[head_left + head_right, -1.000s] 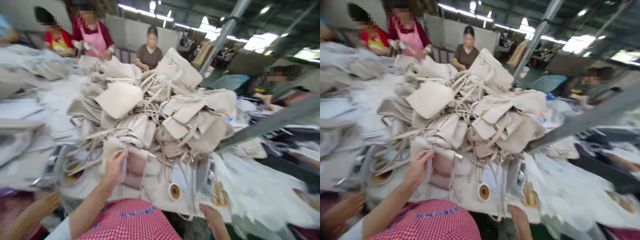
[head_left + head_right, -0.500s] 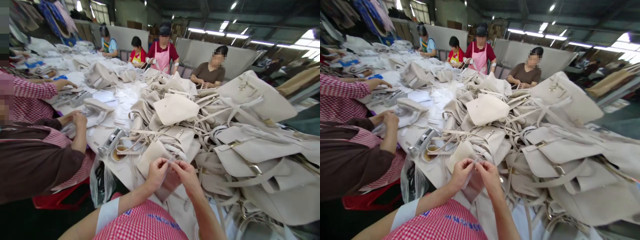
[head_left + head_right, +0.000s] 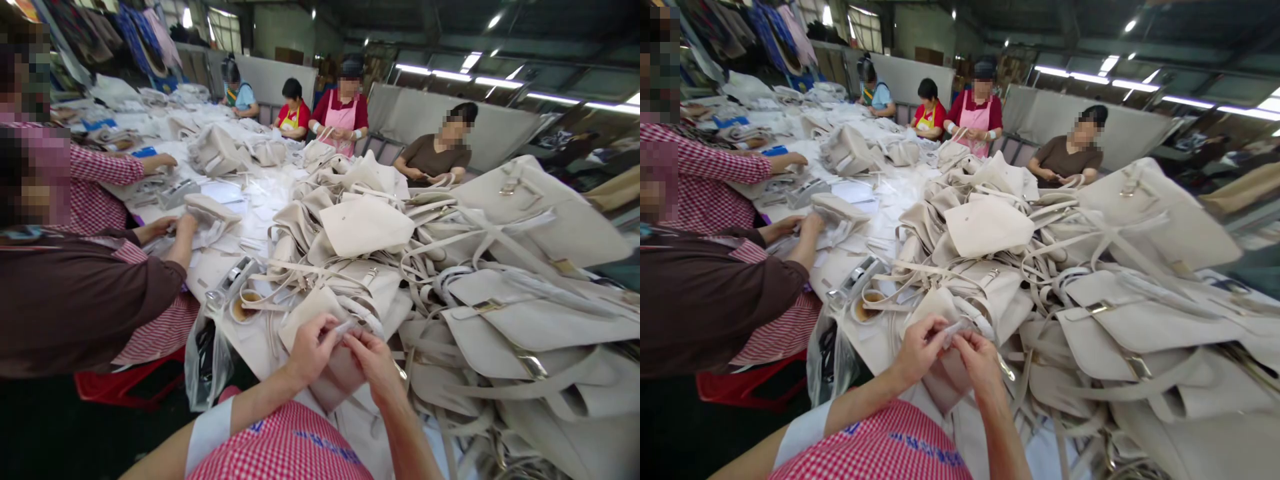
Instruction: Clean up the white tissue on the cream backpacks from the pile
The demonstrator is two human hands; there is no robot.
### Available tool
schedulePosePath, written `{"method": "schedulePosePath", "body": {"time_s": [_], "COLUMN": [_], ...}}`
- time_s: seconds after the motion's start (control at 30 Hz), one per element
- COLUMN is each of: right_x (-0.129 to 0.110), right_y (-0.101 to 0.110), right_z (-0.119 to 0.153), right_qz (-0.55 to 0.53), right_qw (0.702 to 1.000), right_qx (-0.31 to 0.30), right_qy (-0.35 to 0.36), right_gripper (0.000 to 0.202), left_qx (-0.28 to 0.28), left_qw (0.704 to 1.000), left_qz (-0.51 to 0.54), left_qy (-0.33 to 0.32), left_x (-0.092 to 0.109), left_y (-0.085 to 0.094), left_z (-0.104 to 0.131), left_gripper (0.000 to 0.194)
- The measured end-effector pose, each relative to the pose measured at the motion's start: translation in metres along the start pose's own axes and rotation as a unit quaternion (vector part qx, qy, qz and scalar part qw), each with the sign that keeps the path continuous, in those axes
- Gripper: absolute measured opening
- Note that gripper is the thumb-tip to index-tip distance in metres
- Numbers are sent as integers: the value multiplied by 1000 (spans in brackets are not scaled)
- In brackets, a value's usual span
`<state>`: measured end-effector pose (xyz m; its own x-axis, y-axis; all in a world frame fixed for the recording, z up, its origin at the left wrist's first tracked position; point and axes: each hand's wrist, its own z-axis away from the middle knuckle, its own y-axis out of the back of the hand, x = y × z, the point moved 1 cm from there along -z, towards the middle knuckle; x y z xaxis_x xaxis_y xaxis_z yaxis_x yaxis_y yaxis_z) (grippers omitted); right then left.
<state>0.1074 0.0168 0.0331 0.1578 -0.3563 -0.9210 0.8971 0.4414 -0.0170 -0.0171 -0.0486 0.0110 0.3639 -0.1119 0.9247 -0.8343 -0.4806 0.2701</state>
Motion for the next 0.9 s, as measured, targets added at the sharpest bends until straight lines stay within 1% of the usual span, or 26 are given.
{"method": "schedulePosePath", "body": {"time_s": [0.03, 0.07, 0.1, 0.13, 0.2, 0.23, 0.27, 0.3, 0.37, 0.43, 0.5, 0.57, 0.63, 0.7, 0.73, 0.77, 0.8, 0.9], "right_x": [0, -1, -2, -3, -5, -5, -5, -4, -1, 2, 4, 5, 4, 3, 4, 4, 4, 7], "right_y": [-1, -3, -4, -5, -7, -7, -7, -6, -4, -2, 0, 1, 0, -1, -2, -2, -2, -1], "right_z": [1, 2, 3, 4, 4, 4, 4, 4, 4, 4, 4, 5, 6, 7, 8, 8, 9, 10], "right_qz": [-13, -21, -25, -26, -22, -19, -17, -16, -15, -17, -23, -24, -17, -12, -13, -18, -25, -48], "right_qw": [1000, 1000, 1000, 1000, 1000, 1000, 1000, 1000, 1000, 1000, 1000, 1000, 1000, 1000, 1000, 1000, 1000, 998], "right_qx": [1, 3, 5, 7, 14, 18, 21, 22, 17, 9, 4, 4, 8, 6, 1, -6, -13, -29], "right_qy": [-5, -8, -9, -8, -6, -4, -4, -4, -5, -6, -7, -5, -5, -5, -4, -3, -2, -7], "right_gripper": [32, 32, 33, 34, 35, 36, 37, 37, 39, 40, 40, 41, 42, 42, 41, 39, 37, 31], "left_qx": [11, 18, 19, 16, 0, -7, -9, -5, 9, 14, 11, 6, -6, -24, -29, -29, -25, -5], "left_qw": [1000, 999, 1000, 999, 994, 992, 993, 996, 1000, 992, 976, 952, 916, 883, 877, 880, 890, 937], "left_qz": [14, 13, 0, -18, -49, -53, -47, -33, 24, 97, 166, 239, 316, 366, 372, 365, 349, 265], "left_qy": [24, 27, 10, -23, -93, -111, -108, -86, -4, 81, 138, 189, 247, 293, 303, 302, 292, 229], "left_x": [-1, -1, -1, 0, 1, 1, 1, 1, 0, -1, -1, -1, -2, -2, -2, -2, -2, 0], "left_y": [0, 0, 1, 2, 4, 6, 7, 7, 7, 6, 3, 0, -2, -3, -3, -3, -2, 1], "left_z": [1, 1, 2, 3, 5, 5, 5, 4, 1, -1, -4, -5, -5, -5, -4, -4, -4, -5], "left_gripper": [19, 23, 27, 28, 24, 22, 20, 19, 16, 14, 13, 17, 23, 27, 27, 26, 23, 14]}}
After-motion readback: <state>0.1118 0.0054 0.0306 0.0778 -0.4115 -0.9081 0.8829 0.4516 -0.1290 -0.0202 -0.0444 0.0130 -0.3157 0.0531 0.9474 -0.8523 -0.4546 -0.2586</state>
